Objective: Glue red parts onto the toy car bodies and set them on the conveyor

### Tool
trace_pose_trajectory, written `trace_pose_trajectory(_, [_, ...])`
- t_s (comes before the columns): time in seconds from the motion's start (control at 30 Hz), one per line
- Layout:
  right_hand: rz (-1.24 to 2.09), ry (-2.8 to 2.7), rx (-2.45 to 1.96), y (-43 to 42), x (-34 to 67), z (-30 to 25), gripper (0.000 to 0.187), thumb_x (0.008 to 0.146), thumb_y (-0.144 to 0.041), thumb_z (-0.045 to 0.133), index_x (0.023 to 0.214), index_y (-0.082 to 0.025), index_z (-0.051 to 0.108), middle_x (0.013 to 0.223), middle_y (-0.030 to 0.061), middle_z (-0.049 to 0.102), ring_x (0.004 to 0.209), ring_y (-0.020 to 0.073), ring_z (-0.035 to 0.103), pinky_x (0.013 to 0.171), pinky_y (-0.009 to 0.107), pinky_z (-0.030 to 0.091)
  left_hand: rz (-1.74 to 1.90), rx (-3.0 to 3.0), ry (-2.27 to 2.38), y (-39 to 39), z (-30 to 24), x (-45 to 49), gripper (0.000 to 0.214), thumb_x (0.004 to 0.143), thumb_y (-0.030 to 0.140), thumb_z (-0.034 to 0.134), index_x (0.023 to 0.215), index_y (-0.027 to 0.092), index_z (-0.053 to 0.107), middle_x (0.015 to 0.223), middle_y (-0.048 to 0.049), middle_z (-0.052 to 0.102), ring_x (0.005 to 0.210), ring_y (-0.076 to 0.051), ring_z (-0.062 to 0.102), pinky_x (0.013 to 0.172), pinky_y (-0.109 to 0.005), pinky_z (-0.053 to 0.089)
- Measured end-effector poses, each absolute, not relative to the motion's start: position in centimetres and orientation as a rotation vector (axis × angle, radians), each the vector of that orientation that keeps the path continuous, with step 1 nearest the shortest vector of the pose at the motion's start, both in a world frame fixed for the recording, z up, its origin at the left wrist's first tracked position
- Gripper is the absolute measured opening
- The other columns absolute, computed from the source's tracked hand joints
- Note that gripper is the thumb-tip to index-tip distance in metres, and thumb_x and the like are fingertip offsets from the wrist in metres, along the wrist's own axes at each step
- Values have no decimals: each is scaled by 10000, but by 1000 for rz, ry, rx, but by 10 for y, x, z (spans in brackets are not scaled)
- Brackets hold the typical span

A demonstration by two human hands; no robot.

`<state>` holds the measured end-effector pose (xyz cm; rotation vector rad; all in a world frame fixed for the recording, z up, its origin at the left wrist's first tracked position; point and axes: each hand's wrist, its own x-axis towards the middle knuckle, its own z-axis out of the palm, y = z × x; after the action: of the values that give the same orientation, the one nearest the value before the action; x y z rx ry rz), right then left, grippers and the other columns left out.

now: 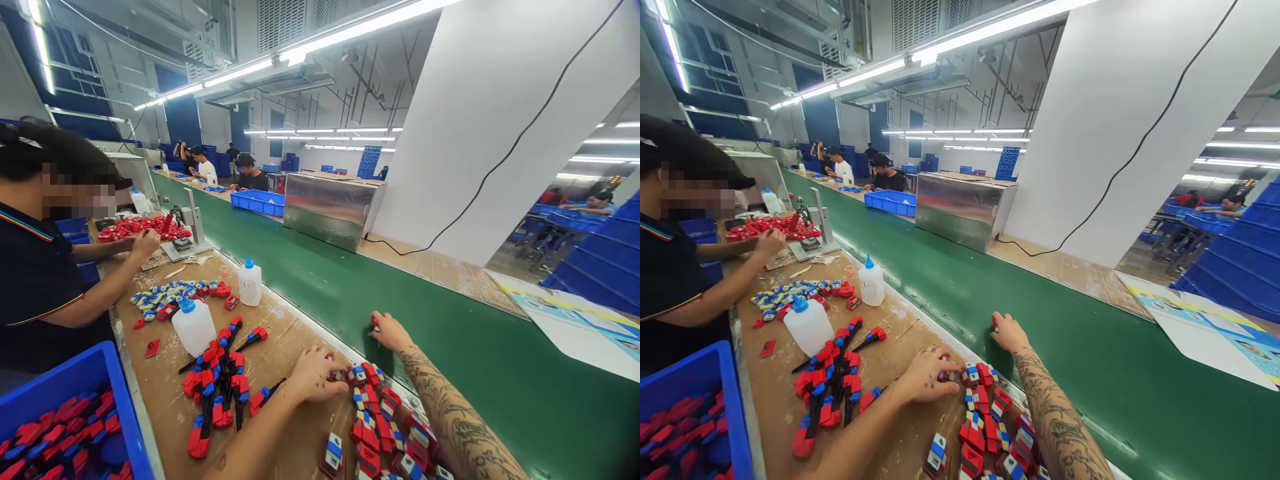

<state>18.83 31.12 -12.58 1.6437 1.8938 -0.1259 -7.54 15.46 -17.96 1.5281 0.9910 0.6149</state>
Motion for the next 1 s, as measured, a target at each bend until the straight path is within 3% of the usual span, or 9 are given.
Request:
trace_pose_trajectory(0.23, [-483, 2197, 1470, 273, 130, -130, 415, 1046, -174, 666, 1411, -104, 481, 1196, 96, 495, 1050, 205, 518, 978, 330, 448, 752, 954, 966, 83, -152, -76, 690, 897, 628, 376, 1463, 239, 439, 1466, -23, 452, 1369, -158, 431, 1232, -309, 328])
trace_pose_trajectory(0.37, [-659, 2293, 1143, 229, 90, -137, 327, 949, -157, 728, 1251, -124, 607, 1056, 60, 528, 982, 213, 511, 926, 341, 430, 757, 840, 1009, 40, -141, -65, 1018, 677, 715, 656, 1530, 281, 308, 1589, -44, 212, 1497, -215, 225, 1301, -357, 197])
trace_pose_trajectory(0.47, [-725, 2297, 1028, 209, 87, -136, 247, 1023, -318, 555, 1155, -123, 629, 979, 60, 529, 916, 203, 514, 859, 331, 424, 672, 820, 1091, 23, -138, -41, 1247, 550, 626, 784, 1565, 328, 124, 1627, -41, -82, 1538, -283, -68, 1307, -486, 11])
trace_pose_trajectory(0.53, [-738, 2284, 1000, 202, 93, -134, 442, 1022, -464, 364, 1015, -136, 661, 951, 70, 534, 895, 206, 522, 829, 341, 428, 710, 837, 1171, 22, -137, -22, 1122, 611, 570, 731, 1557, 330, 179, 1628, -43, -60, 1531, -294, -70, 1295, -512, -23])
trace_pose_trajectory(0.6, [-693, 2266, 1009, 199, 101, -131, 589, 972, -584, 261, 965, -181, 690, 968, 72, 545, 921, 228, 524, 838, 380, 425, 789, 836, 1223, 27, -134, -10, 951, 653, 539, 684, 1505, 306, 332, 1614, -56, 98, 1516, -292, 74, 1304, -492, 42])
trace_pose_trajectory(0.73, [-521, 2268, 1127, 198, 109, -120, 749, 905, -683, 161, 1162, -229, 699, 1193, 66, 522, 1139, 285, 454, 944, 482, 376, 859, 902, 1238, 40, -126, -41, 827, 629, 574, 707, 1385, 322, 488, 1547, -68, 269, 1461, -298, 238, 1285, -461, 216])
trace_pose_trajectory(0.83, [-446, 2313, 1195, 201, 101, -110, 757, 945, -680, 149, 1276, -217, 648, 1304, 46, 459, 1218, 262, 395, 998, 467, 355, 932, 1033, 1380, 40, -134, -119, 655, 724, 581, 624, 1327, 334, 563, 1552, -38, 266, 1488, -281, 173, 1308, -442, 125])
trace_pose_trajectory(0.9, [-456, 2339, 1188, 201, 85, -110, 718, 988, -661, 148, 1266, -223, 644, 1297, 38, 463, 1199, 233, 414, 1013, 418, 365, 949, 1039, 1603, 36, -150, -178, 554, 813, 467, 515, 1317, 247, 582, 1504, -83, 333, 1480, -270, 165, 1305, -436, 64])
trace_pose_trajectory(1.0, [-456, 2368, 1131, 195, 38, -127, 757, 964, -673, 117, 1244, -217, 652, 1281, 43, 472, 1181, 232, 428, 1033, 401, 367, 886, 1055, 1789, 28, -185, -244, 634, 816, 485, 517, 1379, 195, 533, 1521, -153, 290, 1462, -328, 178, 1266, -522, 47])
